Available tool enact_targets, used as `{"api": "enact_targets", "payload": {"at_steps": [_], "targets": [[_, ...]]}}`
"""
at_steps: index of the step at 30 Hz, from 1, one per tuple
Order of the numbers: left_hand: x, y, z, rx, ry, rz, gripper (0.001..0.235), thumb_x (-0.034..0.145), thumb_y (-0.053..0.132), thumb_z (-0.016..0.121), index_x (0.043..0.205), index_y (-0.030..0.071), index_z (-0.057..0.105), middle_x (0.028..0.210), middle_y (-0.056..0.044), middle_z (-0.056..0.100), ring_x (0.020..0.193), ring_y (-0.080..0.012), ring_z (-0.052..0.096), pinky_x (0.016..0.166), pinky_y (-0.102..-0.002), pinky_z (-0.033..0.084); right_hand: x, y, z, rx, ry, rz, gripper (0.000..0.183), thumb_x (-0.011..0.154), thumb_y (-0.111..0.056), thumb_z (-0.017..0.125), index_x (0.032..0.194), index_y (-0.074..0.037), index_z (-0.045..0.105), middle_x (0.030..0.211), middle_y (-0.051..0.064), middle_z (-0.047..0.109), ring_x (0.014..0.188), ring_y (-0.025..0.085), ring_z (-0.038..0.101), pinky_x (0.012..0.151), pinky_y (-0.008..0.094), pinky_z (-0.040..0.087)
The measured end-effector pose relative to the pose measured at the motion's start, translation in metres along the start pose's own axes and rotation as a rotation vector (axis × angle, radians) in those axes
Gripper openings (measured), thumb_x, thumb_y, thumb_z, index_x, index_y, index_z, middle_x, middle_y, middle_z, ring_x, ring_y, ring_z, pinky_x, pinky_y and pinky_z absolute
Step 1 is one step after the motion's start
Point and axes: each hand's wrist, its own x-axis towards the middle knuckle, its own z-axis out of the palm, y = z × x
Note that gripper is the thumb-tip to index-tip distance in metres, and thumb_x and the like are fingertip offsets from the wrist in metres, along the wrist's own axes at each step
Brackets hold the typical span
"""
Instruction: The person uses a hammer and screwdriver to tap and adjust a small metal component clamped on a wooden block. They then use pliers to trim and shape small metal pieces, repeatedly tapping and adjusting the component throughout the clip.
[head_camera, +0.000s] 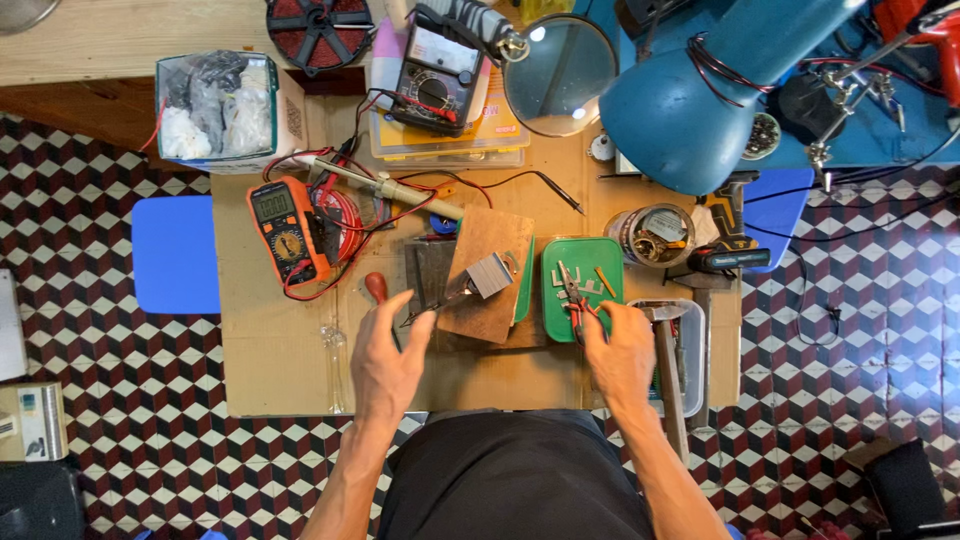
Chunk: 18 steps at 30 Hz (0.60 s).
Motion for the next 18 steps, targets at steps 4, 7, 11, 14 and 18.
{"api": "enact_targets", "payload": {"at_steps": [4,7,11,14,18], "targets": [[0.044,0.051,0.036,-0.079,-0.219,0.193,0.072,0.081,0.027,0.082,0.139,-0.003,0.052,0.136,-0.023,0.056,0.126,-0.0359,0.053,0.104,-0.045,0.045,0.023,-0.025,0.018,-0.252,-0.146,0.028,0.043,0.084,-0.030,0.080,0.111,0.000,0.065,0.107,0.019,0.065,0.102,0.038,0.061,0.085,0.050,0.047],[0.059,0.052,0.057,0.088,-0.261,0.210,0.072,0.076,0.024,0.085,0.136,0.000,0.055,0.133,-0.018,0.060,0.125,-0.0321,0.054,0.105,-0.045,0.044,0.028,-0.023,0.027,-0.263,-0.211,0.064,0.040,0.082,-0.029,0.080,0.106,-0.001,0.065,0.105,0.020,0.065,0.100,0.038,0.062,0.083,0.050,0.049],[0.060,0.036,0.070,0.134,-0.208,0.244,0.058,0.078,0.024,0.085,0.127,0.005,0.061,0.130,-0.013,0.066,0.121,-0.0290,0.063,0.101,-0.041,0.053,0.032,-0.020,0.019,-0.181,-0.110,-0.001,0.030,0.087,-0.024,0.076,0.107,-0.004,0.068,0.099,0.017,0.067,0.088,0.035,0.066,0.078,0.046,0.053],[0.055,0.029,0.073,0.086,-0.089,0.313,0.058,0.076,0.019,0.085,0.127,0.006,0.061,0.129,-0.014,0.066,0.118,-0.0306,0.068,0.100,-0.040,0.056,0.031,-0.028,-0.014,0.368,-0.235,0.334,0.040,0.084,-0.022,0.078,0.115,0.000,0.067,0.086,0.013,0.070,0.075,0.024,0.065,0.067,0.035,0.053],[0.049,0.032,0.068,0.072,-0.068,0.322,0.063,0.073,0.008,0.083,0.130,0.005,0.057,0.134,-0.015,0.063,0.121,-0.0330,0.064,0.102,-0.041,0.054,0.022,-0.051,-0.066,1.154,-0.563,0.695,0.037,0.090,-0.021,0.063,0.124,-0.007,0.063,0.084,0.006,0.068,0.065,0.014,0.061,0.051,0.028,0.046]]}}
